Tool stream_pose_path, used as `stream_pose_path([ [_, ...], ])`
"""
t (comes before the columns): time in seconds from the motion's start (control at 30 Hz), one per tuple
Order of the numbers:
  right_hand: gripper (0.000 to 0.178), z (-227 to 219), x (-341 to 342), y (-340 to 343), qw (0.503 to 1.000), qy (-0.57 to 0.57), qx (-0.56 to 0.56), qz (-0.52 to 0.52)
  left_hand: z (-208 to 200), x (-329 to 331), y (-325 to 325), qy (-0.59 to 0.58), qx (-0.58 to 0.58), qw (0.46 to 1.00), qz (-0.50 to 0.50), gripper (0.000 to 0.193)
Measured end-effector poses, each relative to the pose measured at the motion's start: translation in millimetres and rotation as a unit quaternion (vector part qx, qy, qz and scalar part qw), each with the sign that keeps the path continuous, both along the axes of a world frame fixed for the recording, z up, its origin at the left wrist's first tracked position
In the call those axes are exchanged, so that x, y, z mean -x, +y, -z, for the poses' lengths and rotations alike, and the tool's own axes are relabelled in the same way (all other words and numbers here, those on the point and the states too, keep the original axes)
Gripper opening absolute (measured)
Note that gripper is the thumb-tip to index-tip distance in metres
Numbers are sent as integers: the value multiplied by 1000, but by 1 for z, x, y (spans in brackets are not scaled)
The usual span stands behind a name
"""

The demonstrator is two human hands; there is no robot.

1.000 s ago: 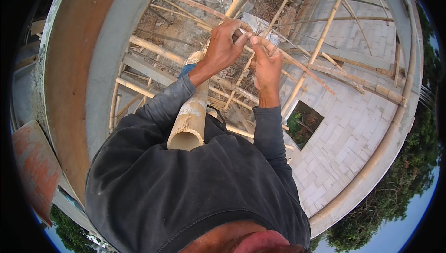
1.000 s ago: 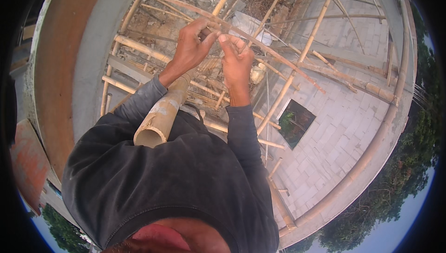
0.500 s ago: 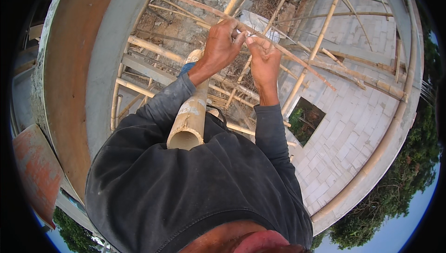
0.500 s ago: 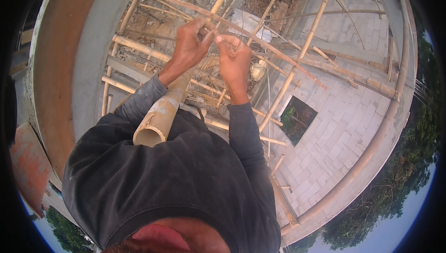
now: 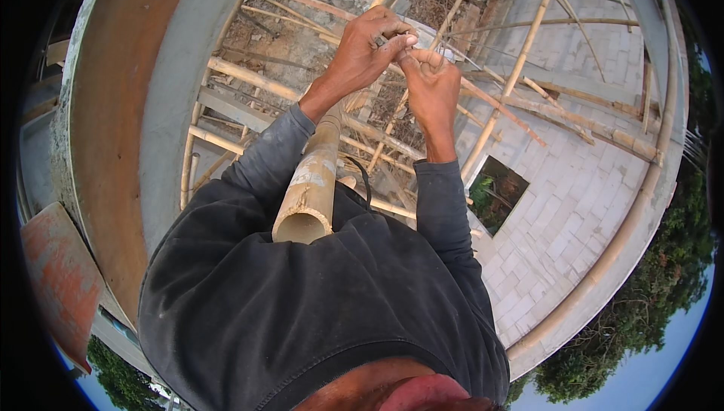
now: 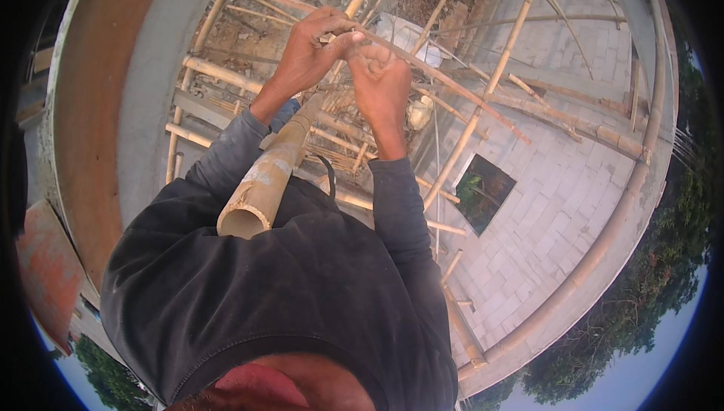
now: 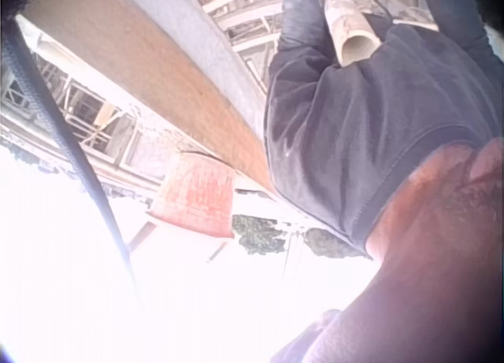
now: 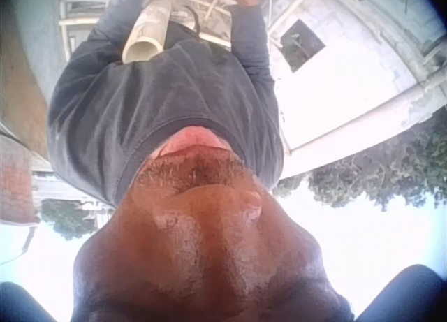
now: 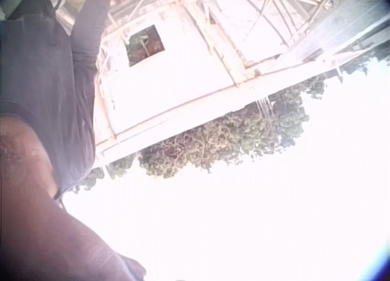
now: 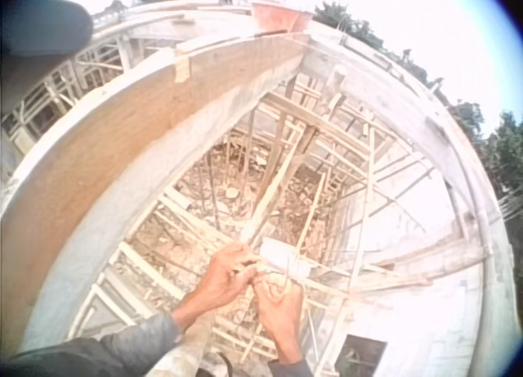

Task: The person ties bamboo poles together with wire to form a scaffolding structure. They use pliers to twist and secure the wire around the joints, then cut the excess wire. The person continues to add and secure bamboo poles to the structure.

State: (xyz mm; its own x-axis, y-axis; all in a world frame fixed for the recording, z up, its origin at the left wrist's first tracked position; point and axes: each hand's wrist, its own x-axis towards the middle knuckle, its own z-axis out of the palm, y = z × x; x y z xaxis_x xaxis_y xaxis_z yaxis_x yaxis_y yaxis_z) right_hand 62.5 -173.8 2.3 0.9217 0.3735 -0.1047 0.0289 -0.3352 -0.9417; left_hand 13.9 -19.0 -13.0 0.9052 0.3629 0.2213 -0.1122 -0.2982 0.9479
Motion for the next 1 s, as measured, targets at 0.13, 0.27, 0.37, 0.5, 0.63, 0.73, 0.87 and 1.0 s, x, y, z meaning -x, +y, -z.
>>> stream_pose_path([
  [0.13,27,-7,1,4,999,37,40,5,6,1,-1,50,204,977,-35,24],
  [0.27,27,-12,3,5,998,24,60,6,8,3,-4,27,222,973,-61,26],
  [0.37,28,-21,8,5,996,-8,94,0,8,5,-6,51,253,964,-60,26],
  [0.5,29,-34,8,5,991,32,129,-12,10,6,-6,81,305,948,-43,22],
  [0.63,29,-29,14,0,989,12,145,-32,12,5,-5,106,303,945,-64,21],
  [0.73,27,-28,18,-4,992,25,125,-26,12,5,-5,89,267,958,-55,22],
  [0.87,25,0,14,-16,996,84,-16,7,5,3,-4,38,217,975,-21,23],
  [1.0,25,-12,9,-19,991,131,-41,-8,2,7,2,60,278,959,-2,22],
])
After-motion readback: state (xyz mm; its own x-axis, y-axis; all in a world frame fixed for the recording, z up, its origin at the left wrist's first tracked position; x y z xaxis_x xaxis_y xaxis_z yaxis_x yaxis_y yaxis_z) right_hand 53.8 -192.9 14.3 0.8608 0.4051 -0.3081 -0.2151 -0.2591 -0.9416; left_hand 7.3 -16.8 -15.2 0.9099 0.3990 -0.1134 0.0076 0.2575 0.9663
